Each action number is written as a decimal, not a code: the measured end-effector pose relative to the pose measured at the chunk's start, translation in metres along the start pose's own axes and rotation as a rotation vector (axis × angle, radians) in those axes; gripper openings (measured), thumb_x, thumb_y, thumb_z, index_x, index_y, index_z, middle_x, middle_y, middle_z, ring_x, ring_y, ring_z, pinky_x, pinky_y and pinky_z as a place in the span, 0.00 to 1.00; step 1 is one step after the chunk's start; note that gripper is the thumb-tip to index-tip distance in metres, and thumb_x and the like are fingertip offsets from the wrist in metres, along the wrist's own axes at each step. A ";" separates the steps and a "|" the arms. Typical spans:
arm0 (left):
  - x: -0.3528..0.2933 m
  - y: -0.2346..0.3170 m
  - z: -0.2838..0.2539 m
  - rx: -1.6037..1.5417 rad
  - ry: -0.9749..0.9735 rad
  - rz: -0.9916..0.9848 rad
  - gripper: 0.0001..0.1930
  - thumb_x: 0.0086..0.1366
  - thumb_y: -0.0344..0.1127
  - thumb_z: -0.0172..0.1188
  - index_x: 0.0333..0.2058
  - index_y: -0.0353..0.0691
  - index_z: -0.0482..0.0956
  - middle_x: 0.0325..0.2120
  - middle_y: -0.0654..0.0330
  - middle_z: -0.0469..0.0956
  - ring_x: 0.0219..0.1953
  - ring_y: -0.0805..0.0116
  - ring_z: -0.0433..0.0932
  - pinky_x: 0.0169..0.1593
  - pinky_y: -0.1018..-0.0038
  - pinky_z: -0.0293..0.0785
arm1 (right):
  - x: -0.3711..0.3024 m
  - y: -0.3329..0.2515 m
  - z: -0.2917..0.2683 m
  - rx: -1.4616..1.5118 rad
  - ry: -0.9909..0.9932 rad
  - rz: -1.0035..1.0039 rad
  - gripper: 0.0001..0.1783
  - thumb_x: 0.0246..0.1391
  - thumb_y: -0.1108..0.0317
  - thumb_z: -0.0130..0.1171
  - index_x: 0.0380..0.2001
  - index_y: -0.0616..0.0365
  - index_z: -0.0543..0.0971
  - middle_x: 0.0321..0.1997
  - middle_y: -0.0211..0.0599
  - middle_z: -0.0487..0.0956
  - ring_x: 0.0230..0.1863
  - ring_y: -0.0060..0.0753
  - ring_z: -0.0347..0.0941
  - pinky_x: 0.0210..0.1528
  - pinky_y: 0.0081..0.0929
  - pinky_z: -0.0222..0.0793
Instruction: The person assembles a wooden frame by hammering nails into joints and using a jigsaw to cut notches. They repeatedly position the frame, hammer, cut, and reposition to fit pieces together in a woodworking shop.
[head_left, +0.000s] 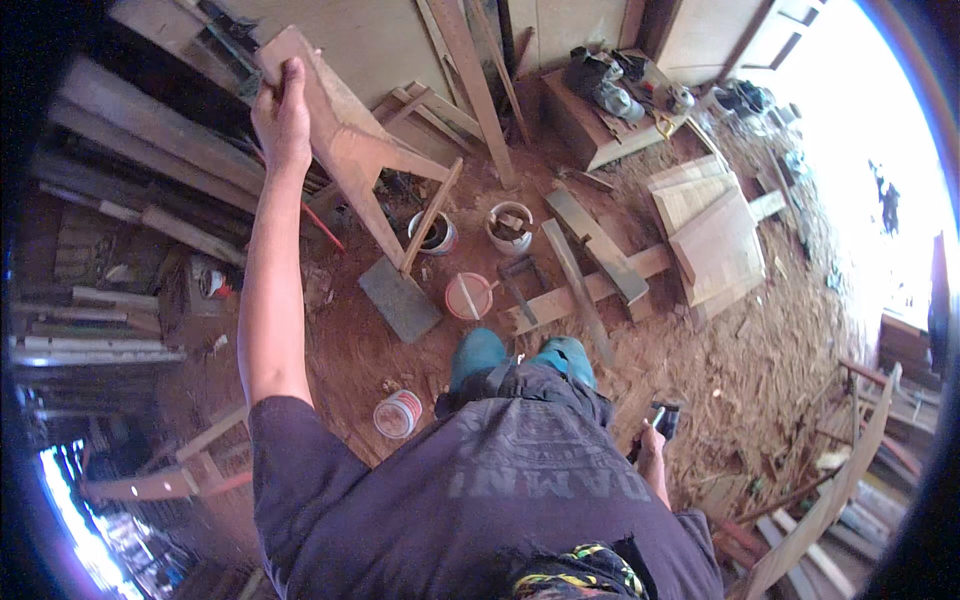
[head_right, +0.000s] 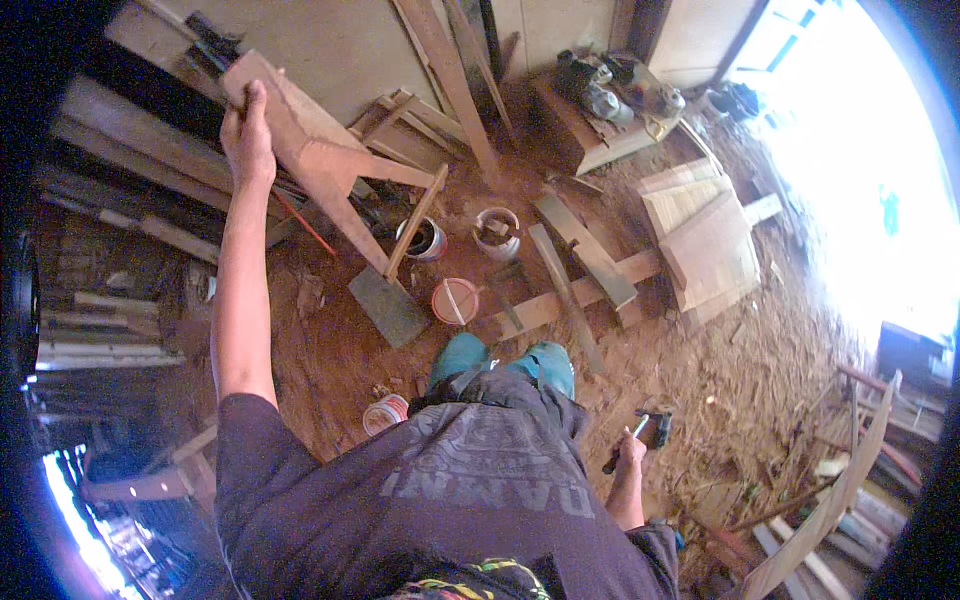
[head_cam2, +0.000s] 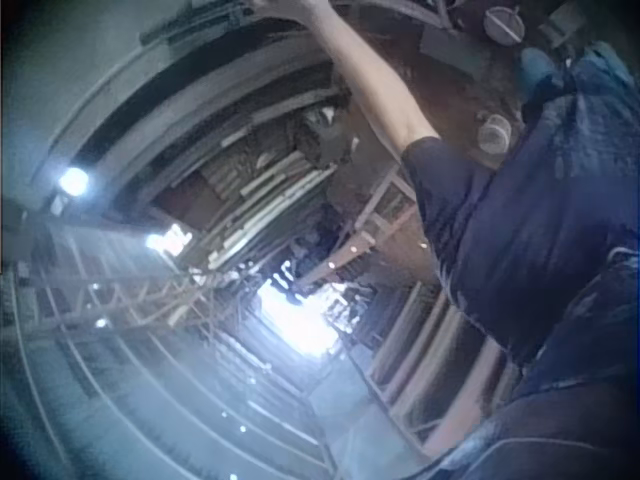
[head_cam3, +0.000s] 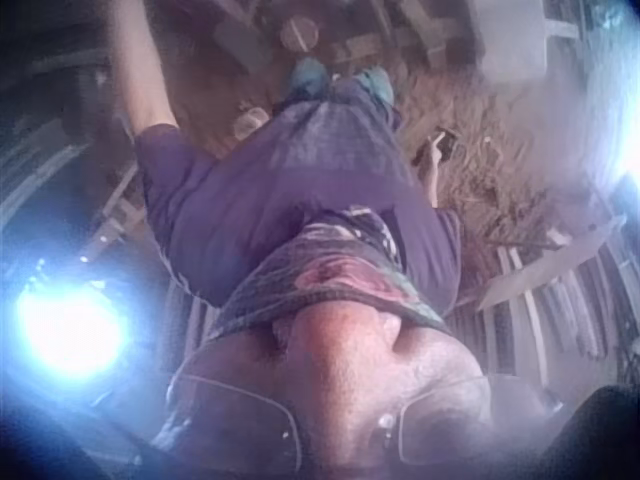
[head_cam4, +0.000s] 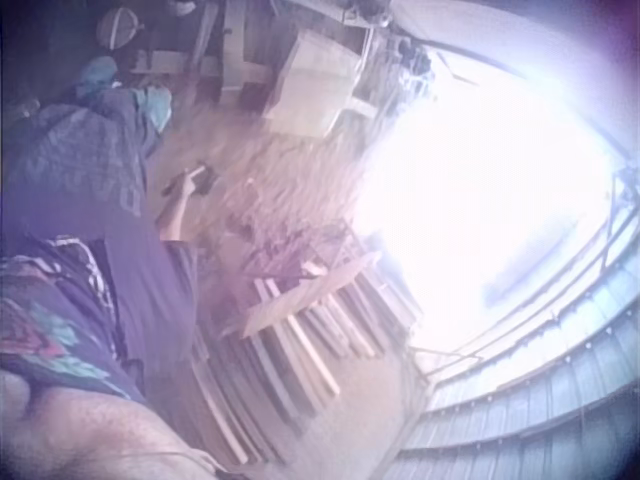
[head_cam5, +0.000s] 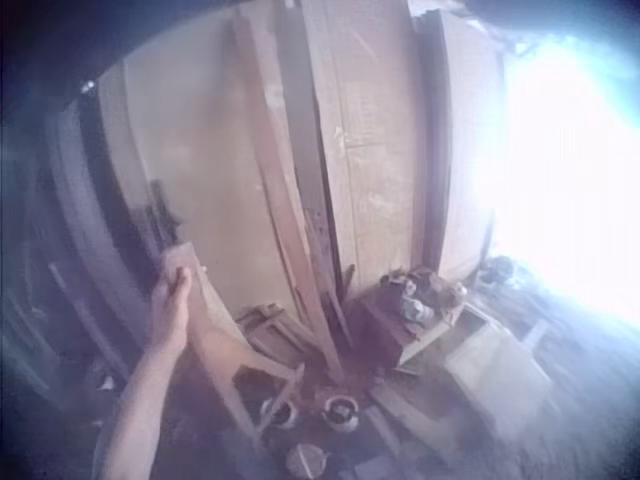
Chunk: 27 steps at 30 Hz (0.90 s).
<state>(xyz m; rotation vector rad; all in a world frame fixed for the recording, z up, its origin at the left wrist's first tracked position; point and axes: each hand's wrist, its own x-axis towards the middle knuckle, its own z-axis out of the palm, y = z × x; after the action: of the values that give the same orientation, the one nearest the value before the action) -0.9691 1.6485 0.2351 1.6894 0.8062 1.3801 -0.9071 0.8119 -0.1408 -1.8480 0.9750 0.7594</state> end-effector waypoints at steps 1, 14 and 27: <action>0.013 -0.017 0.012 -0.075 -0.033 0.011 0.24 0.73 0.49 0.68 0.53 0.31 0.83 0.48 0.60 0.84 0.50 0.72 0.78 0.57 0.72 0.73 | -0.022 0.014 0.004 0.012 -0.013 0.034 0.22 0.66 0.58 0.66 0.20 0.55 0.73 0.16 0.32 0.70 0.13 0.34 0.67 0.17 0.39 0.65; 0.113 -0.192 0.112 -0.275 -0.294 -0.014 0.21 0.71 0.47 0.71 0.52 0.35 0.85 0.45 0.63 0.87 0.49 0.73 0.79 0.57 0.73 0.73 | -0.218 0.148 0.105 -0.062 0.041 -0.103 0.19 0.60 0.53 0.76 0.36 0.61 0.88 0.30 0.23 0.82 0.30 0.17 0.73 0.35 0.20 0.69; 0.201 -0.410 0.037 0.386 -0.493 -0.355 0.52 0.65 0.69 0.66 0.68 0.24 0.68 0.66 0.39 0.75 0.68 0.49 0.73 0.71 0.60 0.66 | -0.321 0.087 0.118 -0.209 0.197 -0.039 0.17 0.63 0.54 0.72 0.37 0.60 0.86 0.29 0.22 0.80 0.28 0.16 0.71 0.32 0.22 0.66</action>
<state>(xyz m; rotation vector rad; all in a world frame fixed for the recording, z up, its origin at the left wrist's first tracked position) -0.8887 2.0115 -0.0318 1.9459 1.0561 0.5525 -1.1563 0.9936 0.0312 -2.1497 1.0113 0.6864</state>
